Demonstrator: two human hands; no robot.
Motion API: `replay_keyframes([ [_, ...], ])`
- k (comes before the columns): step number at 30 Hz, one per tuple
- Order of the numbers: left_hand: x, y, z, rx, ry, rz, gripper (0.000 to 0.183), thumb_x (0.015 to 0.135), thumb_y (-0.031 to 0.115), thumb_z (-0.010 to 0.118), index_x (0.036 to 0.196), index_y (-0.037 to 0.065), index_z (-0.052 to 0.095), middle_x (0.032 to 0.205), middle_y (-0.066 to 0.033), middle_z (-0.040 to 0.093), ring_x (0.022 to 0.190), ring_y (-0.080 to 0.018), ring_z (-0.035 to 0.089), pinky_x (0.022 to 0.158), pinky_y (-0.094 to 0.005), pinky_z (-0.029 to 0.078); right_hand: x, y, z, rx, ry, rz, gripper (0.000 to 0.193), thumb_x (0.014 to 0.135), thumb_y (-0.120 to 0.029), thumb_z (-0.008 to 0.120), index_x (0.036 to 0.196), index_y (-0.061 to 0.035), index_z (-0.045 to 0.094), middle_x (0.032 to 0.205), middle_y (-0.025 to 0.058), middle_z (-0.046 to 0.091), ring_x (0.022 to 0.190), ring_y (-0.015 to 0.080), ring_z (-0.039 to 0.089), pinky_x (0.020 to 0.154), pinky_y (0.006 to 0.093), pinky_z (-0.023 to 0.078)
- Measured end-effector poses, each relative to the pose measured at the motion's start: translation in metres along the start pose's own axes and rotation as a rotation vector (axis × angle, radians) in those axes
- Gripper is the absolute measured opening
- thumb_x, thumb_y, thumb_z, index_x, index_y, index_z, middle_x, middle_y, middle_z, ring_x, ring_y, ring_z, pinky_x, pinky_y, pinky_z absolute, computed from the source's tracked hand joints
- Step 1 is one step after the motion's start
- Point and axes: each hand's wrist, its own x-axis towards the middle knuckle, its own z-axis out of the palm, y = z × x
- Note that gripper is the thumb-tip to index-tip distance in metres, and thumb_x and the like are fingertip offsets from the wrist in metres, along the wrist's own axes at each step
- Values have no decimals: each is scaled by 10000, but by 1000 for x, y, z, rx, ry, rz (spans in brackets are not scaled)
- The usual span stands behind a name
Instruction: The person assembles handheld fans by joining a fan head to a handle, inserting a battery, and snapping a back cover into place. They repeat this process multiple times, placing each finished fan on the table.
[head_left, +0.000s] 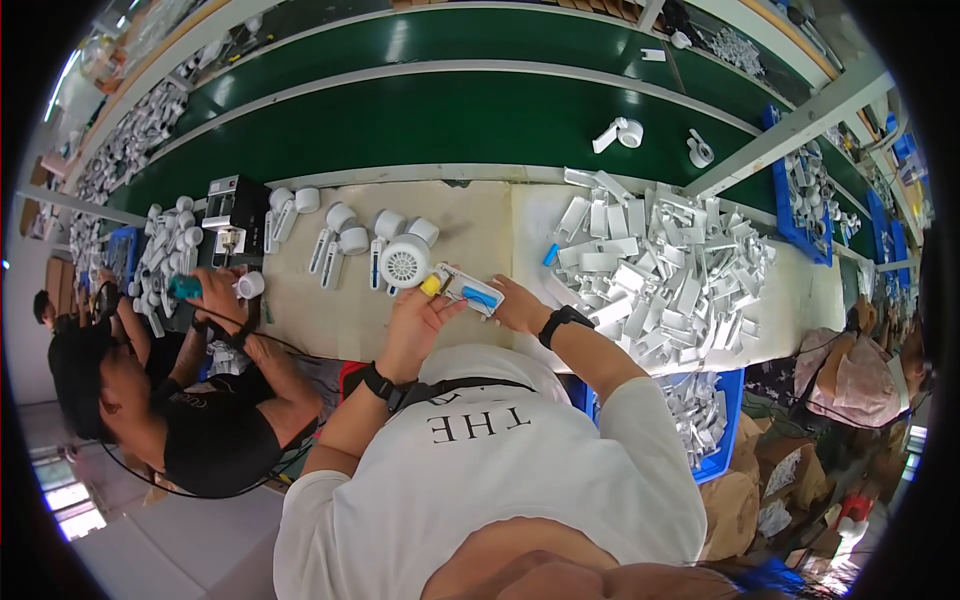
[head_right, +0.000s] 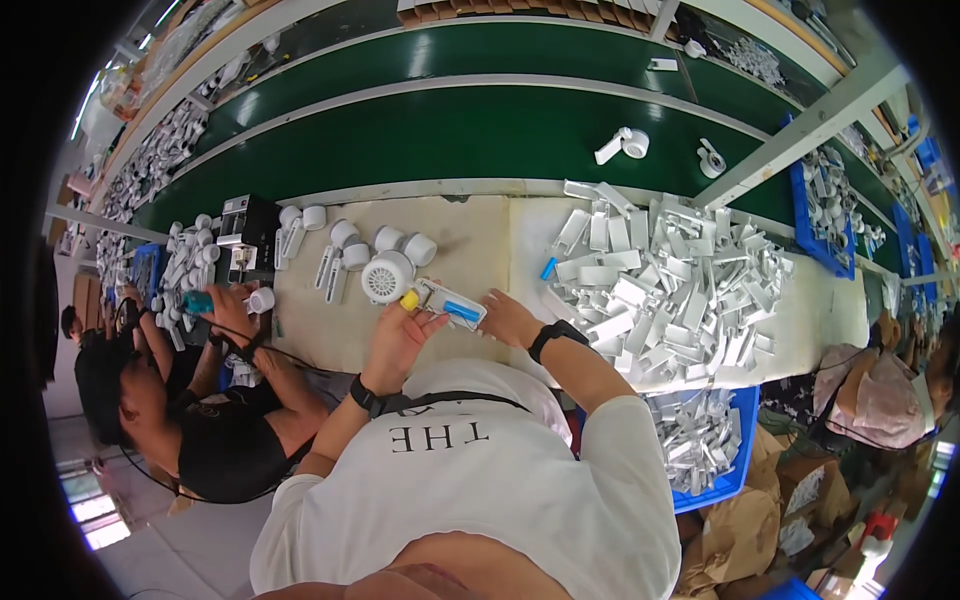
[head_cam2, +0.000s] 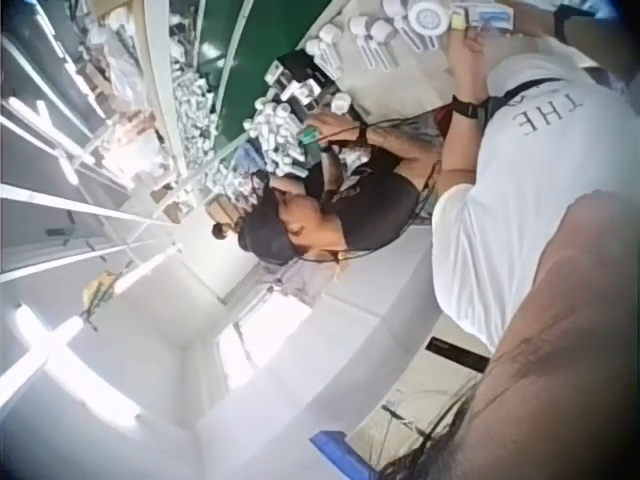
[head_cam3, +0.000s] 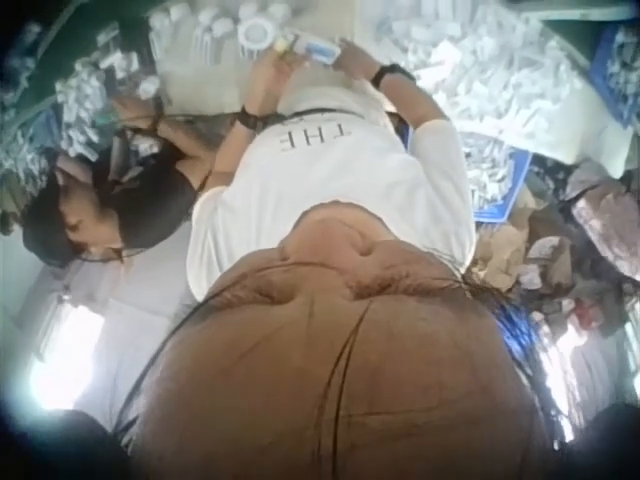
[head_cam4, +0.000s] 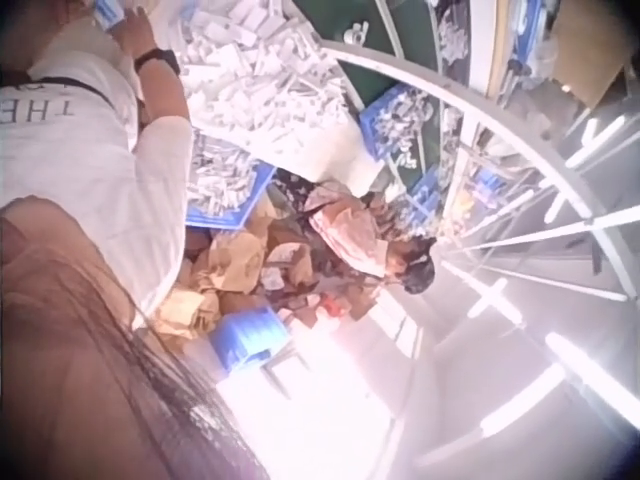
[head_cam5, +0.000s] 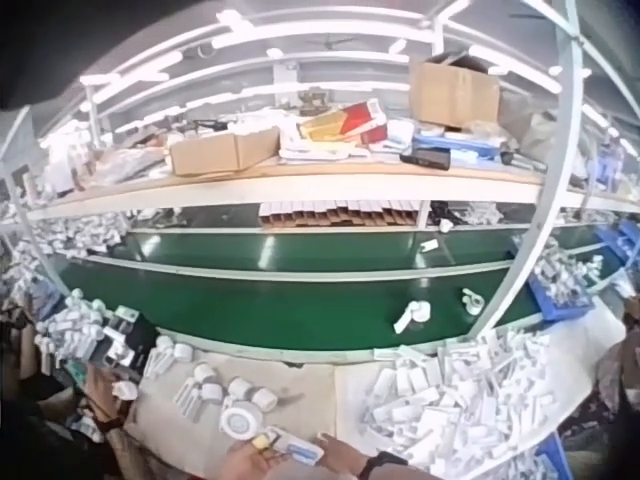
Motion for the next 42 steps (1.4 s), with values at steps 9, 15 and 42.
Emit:
replay_keyframes([
  [9, 4, -5, 2, 64, 112, 102, 279, 888, 131, 452, 1146, 27, 466, 1168, -111, 525, 933, -196, 577, 841, -387, 479, -13, -23, -105, 768, 884, 746, 505, 689, -169, 674, 1124, 7, 489, 1029, 175, 547, 981, 331, 518, 826, 356, 444],
  [15, 12, -9, 11, -46, 103, 143, 258, 879, 97, 469, 1123, 15, 489, 1105, -106, 556, 985, -208, 564, 823, -368, 486, -8, -69, -171, 364, 762, 422, 507, 674, -113, 670, 1146, -52, 494, 1133, 133, 537, 1015, 300, 532, 822, 351, 457],
  [42, 21, -7, 29, -12, -1, 126, 256, 873, 107, 496, 1100, -11, 489, 1058, -142, 572, 990, -241, 561, 855, -336, 451, -34, -59, -159, 1427, 382, 574, 345, 813, -344, 586, 864, -6, 538, 676, 54, 583, 564, 112, 555, 510, 242, 436],
])
